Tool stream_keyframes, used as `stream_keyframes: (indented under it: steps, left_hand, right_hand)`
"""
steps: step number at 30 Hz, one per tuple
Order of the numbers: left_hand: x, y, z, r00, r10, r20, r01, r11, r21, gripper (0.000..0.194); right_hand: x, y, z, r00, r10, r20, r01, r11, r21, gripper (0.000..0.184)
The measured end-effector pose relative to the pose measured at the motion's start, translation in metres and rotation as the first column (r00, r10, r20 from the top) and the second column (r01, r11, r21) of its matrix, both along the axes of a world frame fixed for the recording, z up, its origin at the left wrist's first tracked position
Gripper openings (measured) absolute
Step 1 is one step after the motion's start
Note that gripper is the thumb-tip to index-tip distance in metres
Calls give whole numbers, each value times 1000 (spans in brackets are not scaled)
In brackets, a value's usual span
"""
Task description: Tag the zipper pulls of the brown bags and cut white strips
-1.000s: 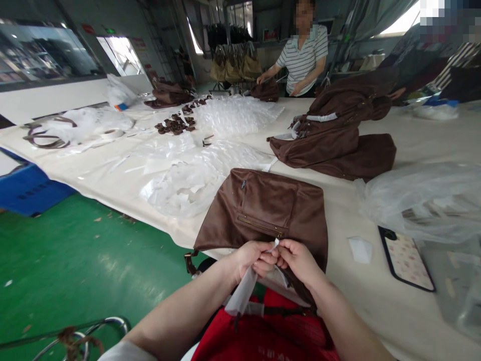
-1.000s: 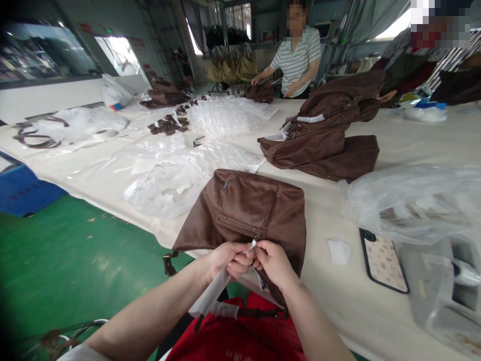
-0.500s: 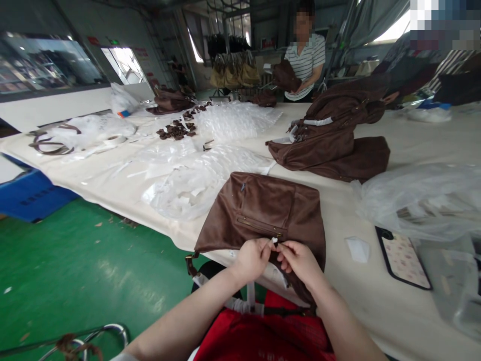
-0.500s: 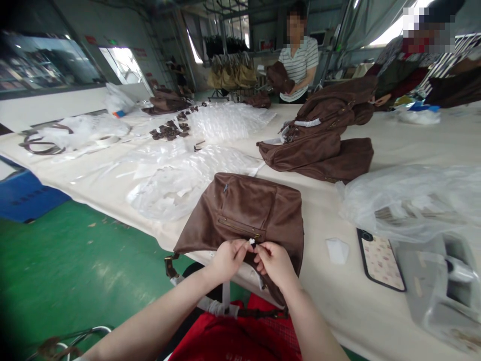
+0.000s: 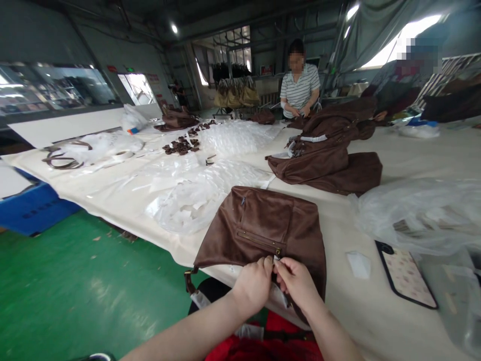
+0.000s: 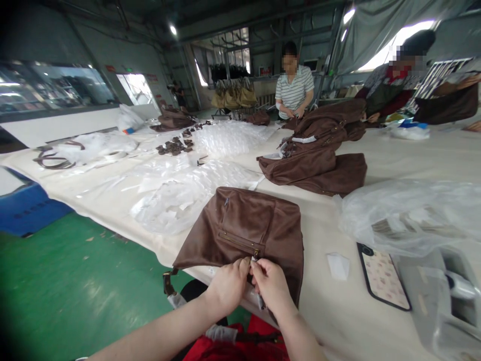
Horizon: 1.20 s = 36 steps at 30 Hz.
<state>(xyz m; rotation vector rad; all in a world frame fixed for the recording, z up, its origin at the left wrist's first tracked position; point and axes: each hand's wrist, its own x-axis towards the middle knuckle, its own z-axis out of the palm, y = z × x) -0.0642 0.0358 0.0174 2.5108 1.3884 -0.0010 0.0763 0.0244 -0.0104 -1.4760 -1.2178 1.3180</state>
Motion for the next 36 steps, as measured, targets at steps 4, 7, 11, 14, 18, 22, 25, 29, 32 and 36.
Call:
stream_keyframes:
  steps: [4,7,11,14,18,22,25,29,32,36]
  left_hand:
    - [-8,5,-3,934,277,226,-240,954,-177,17]
    - [-9,8,-6,869,302,392,-229,947,-225,13]
    - [-3,10,-15,650,465,601,-181,863,-472,16]
    - [-1,10,-22,448,699,558,-8,627,-779,21]
    - [-11,13,-19,308,831,464,262,395,-881,29]
    - [-19,17,-3,361,885,294,525,68,-849,17]
    - [-10,6,-2,401,886,232,588,-55,-807,17]
    - [-3,-17,-10,486,798,357,409,153,-899,50]
    - [-35,-7,3,581,515,629,200,659,-725,55]
    - [-125,55,28,564,553,614,-460,827,-322,53]
  right_hand:
    - [0,-2,-8,998,-26,-59,25,1000,-8,41]
    - [-1,-2,-11,997,-34,-68,33,999,-9,40]
    - [-3,-1,-13,996,-49,-81,47,998,-30,43]
    - [-4,2,-17,995,-44,-90,39,997,-62,47]
    - [-4,8,-22,998,-16,-65,12,998,-65,54]
    - [-6,11,-18,1000,-16,-23,14,997,-77,56]
    - [-10,7,-11,999,-21,-31,19,998,-60,55]
    - [1,-6,5,999,-41,2,41,999,-22,53]
    - [38,-17,23,988,-69,139,71,997,-14,50]
    - [102,-19,38,857,-338,390,320,941,114,41]
